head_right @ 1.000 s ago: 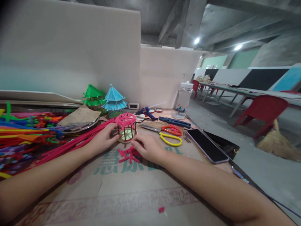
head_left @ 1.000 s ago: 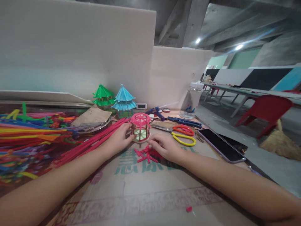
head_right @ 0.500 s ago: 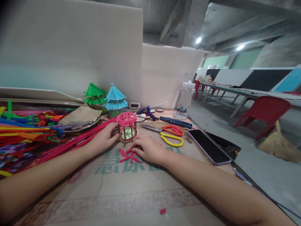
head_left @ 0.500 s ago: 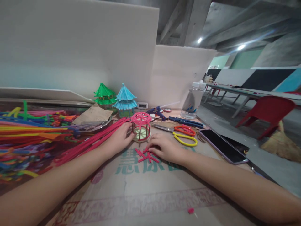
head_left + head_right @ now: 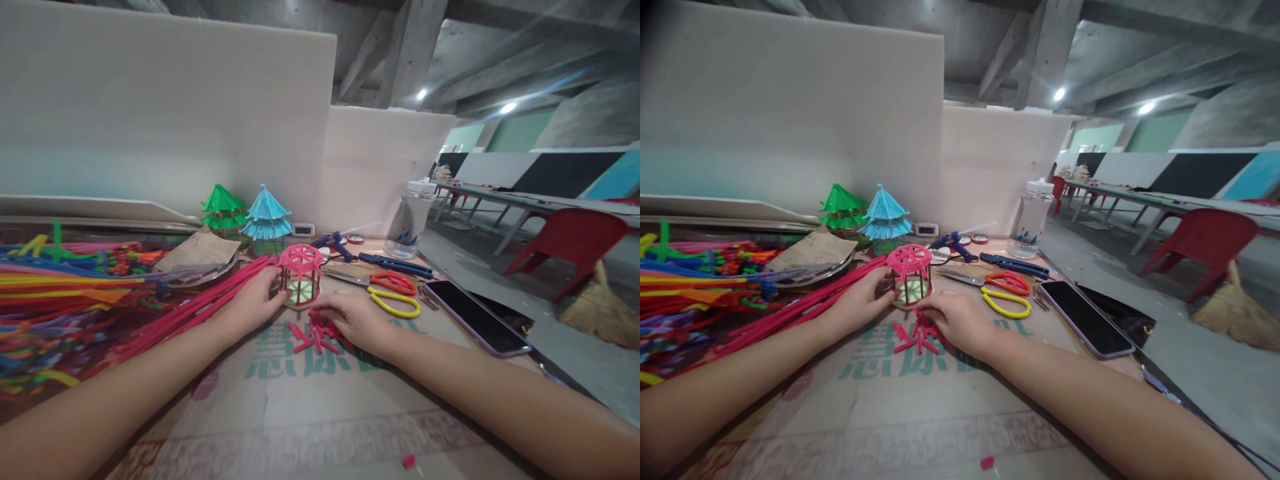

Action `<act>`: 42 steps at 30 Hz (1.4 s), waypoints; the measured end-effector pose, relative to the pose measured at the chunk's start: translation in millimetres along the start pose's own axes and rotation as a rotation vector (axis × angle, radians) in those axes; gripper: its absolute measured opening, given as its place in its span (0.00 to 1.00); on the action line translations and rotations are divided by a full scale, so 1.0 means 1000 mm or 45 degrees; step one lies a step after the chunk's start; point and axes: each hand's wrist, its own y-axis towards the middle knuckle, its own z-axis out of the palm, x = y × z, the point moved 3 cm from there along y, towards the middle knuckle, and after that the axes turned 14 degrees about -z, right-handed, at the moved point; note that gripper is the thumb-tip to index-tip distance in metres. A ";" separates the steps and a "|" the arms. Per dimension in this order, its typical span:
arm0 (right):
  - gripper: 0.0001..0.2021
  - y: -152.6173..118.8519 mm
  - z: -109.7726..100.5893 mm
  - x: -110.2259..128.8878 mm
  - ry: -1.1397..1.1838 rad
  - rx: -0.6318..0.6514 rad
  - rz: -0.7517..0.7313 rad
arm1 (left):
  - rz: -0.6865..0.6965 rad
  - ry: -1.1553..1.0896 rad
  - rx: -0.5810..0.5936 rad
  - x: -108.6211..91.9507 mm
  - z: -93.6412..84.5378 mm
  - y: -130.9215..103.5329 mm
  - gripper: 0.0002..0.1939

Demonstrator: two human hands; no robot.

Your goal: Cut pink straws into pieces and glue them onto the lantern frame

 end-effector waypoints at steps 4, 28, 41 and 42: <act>0.07 -0.001 0.001 0.000 0.006 -0.009 -0.002 | -0.013 -0.009 -0.003 -0.004 -0.002 -0.001 0.16; 0.02 0.001 0.002 -0.004 -0.164 0.062 0.069 | -0.022 -0.225 0.072 -0.010 -0.001 -0.002 0.21; 0.07 0.002 0.003 -0.002 -0.169 0.046 0.072 | -0.043 -0.075 0.004 -0.012 -0.005 -0.004 0.18; 0.07 0.002 0.003 -0.003 -0.171 0.045 0.075 | -0.045 -0.068 0.004 -0.012 -0.005 -0.004 0.17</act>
